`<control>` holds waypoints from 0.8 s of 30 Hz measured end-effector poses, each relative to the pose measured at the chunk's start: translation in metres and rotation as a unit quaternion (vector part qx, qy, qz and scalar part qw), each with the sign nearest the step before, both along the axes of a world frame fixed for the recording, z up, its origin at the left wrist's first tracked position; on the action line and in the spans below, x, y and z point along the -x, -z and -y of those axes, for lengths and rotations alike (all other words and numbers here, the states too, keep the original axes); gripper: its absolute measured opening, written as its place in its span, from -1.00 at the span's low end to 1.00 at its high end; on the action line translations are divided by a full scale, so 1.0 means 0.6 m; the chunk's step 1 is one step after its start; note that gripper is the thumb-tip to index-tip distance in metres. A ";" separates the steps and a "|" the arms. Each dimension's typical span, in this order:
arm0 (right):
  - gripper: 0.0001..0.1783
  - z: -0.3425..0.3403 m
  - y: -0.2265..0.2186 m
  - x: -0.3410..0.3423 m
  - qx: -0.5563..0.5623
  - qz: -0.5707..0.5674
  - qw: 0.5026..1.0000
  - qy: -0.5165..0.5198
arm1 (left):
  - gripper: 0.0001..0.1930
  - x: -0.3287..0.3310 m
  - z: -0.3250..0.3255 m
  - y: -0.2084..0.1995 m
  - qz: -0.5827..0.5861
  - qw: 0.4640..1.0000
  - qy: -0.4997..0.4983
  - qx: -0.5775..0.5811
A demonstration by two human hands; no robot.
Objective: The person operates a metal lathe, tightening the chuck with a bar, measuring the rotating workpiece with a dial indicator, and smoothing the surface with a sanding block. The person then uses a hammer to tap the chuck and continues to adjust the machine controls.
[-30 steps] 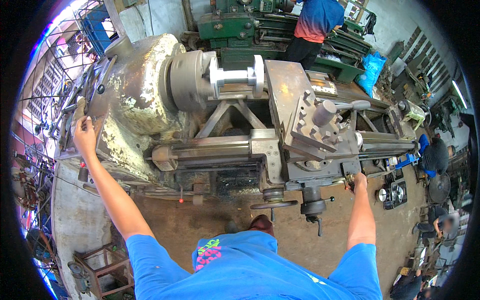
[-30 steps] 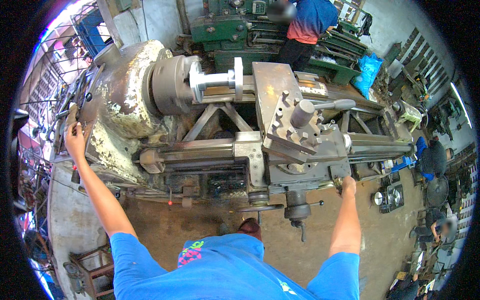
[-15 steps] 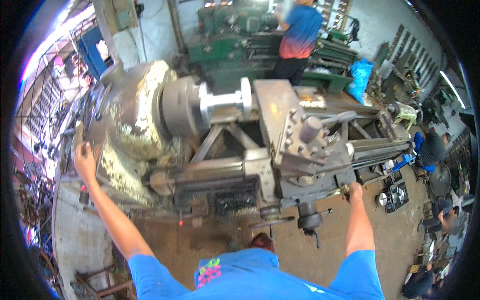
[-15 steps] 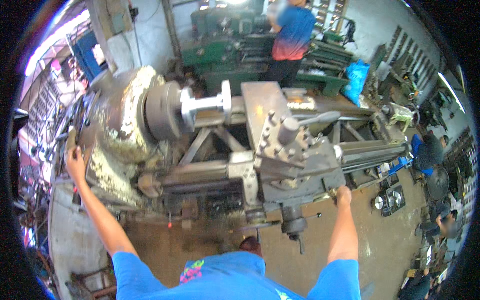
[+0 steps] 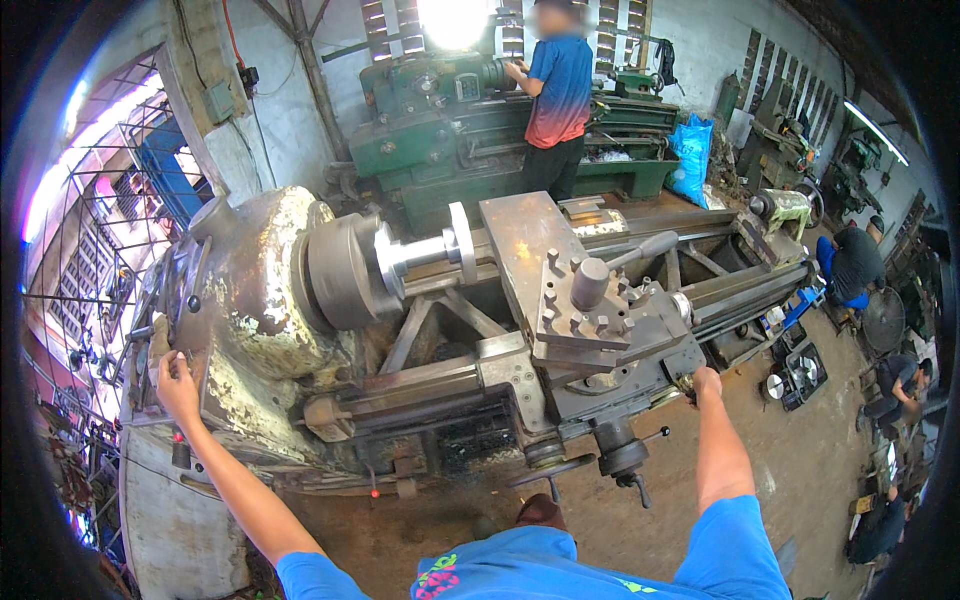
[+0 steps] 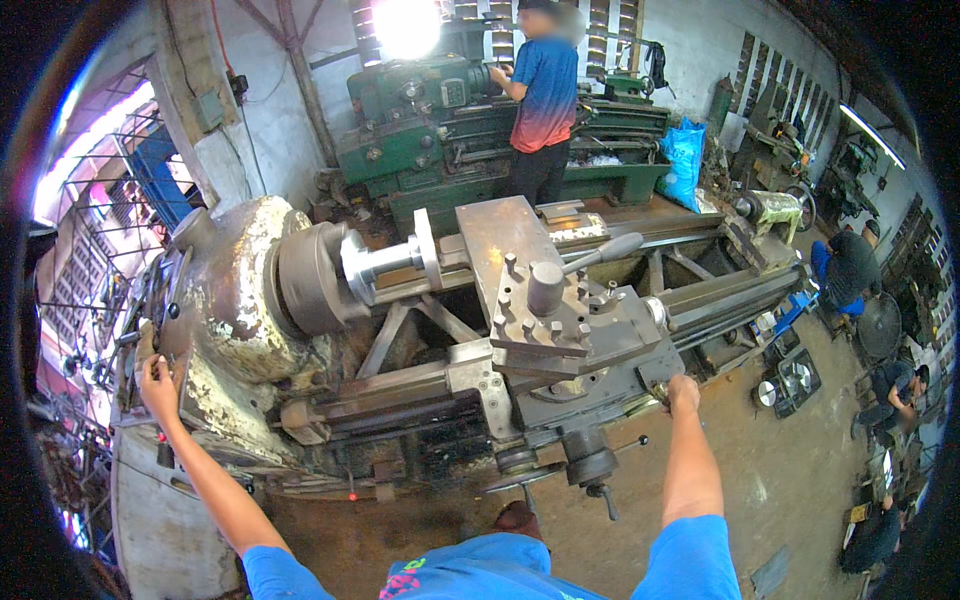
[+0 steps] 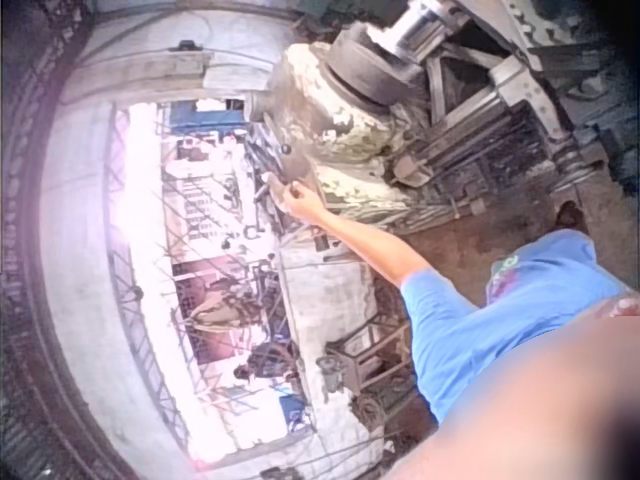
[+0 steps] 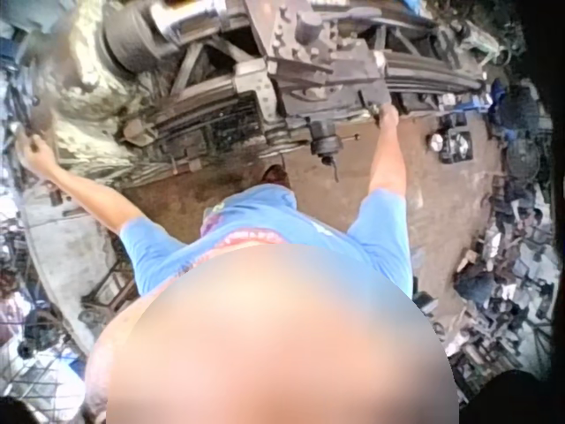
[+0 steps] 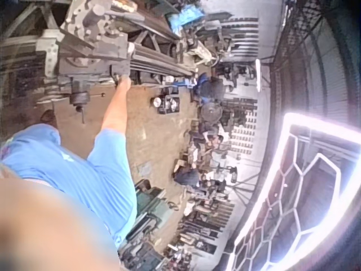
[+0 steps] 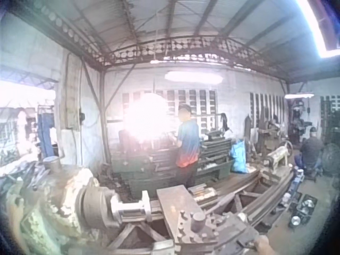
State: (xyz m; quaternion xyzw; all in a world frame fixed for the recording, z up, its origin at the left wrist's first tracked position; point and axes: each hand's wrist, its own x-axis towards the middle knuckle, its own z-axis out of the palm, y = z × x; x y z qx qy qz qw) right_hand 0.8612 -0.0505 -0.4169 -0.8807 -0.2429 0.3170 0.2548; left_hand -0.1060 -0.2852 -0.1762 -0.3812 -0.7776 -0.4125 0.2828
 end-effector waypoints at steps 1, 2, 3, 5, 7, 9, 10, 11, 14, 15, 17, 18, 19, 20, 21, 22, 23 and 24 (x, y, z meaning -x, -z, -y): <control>-0.66 -0.003 0.005 -0.002 -0.006 0.007 1.000 -0.009 | -0.74 0.001 -0.001 0.000 0.030 1.000 -0.004 -0.007; -0.65 -0.006 0.009 -0.005 -0.005 0.020 1.000 0.011 | -0.74 0.000 -0.001 0.000 0.015 1.000 0.005 -0.012; -0.64 -0.007 0.011 -0.006 -0.014 -0.003 1.000 0.017 | -0.74 -0.001 -0.001 -0.001 0.038 0.999 0.010 -0.017; -0.61 -0.007 0.010 -0.006 -0.018 -0.043 0.995 0.086 | -0.74 -0.007 -0.001 -0.002 0.047 0.999 0.011 -0.018; -0.68 -0.003 0.002 -0.002 -0.013 -0.059 0.996 0.071 | -0.74 -0.014 0.000 -0.005 0.036 0.999 0.004 -0.015; -0.67 0.004 -0.011 0.007 -0.028 -0.060 0.996 0.062 | -0.74 -0.020 0.001 -0.007 0.001 1.000 -0.004 -0.010; -0.63 0.008 -0.016 0.013 -0.047 -0.049 0.996 0.062 | -0.74 -0.022 0.002 -0.008 0.008 1.000 0.000 -0.013; -0.58 0.010 -0.023 0.017 -0.061 -0.043 0.994 0.078 | -0.74 -0.023 0.002 -0.008 0.003 1.000 -0.007 -0.008; -0.60 0.015 -0.038 0.028 -0.039 -0.036 0.995 0.079 | -0.75 -0.022 0.002 -0.008 0.016 1.000 -0.001 -0.007; -0.60 0.016 -0.041 0.029 -0.039 -0.035 0.996 0.065 | -0.75 -0.021 0.001 -0.007 0.012 1.000 0.000 -0.012; -0.61 0.017 -0.043 0.029 -0.045 -0.042 0.996 0.067 | -0.75 -0.018 0.000 -0.005 -0.004 1.000 -0.001 -0.016; -0.61 0.016 -0.041 0.027 -0.046 -0.046 0.996 0.057 | -0.75 -0.017 0.000 -0.004 -0.015 1.000 -0.003 -0.015; -0.60 0.015 -0.037 0.024 -0.045 -0.050 0.996 0.060 | -0.75 -0.015 0.000 -0.003 0.014 1.000 0.010 -0.022; -0.60 0.014 -0.031 0.020 -0.043 -0.055 0.995 0.073 | -0.75 -0.014 0.000 -0.002 -0.019 1.000 -0.002 -0.012; -0.61 0.011 -0.024 0.015 -0.049 -0.054 0.995 0.069 | -0.74 -0.013 0.001 -0.002 -0.011 1.000 0.000 -0.009; -0.61 0.008 -0.016 0.011 -0.055 -0.054 0.994 0.075 | -0.74 -0.012 0.001 -0.002 0.026 1.000 0.012 -0.013; -0.61 0.005 -0.006 0.005 -0.060 -0.060 0.992 0.088 | -0.73 -0.010 0.002 -0.002 0.010 1.000 0.003 -0.005; -0.62 0.001 0.003 -0.001 -0.057 -0.063 0.994 0.067 | -0.72 -0.009 0.002 -0.002 0.023 1.000 0.001 -0.002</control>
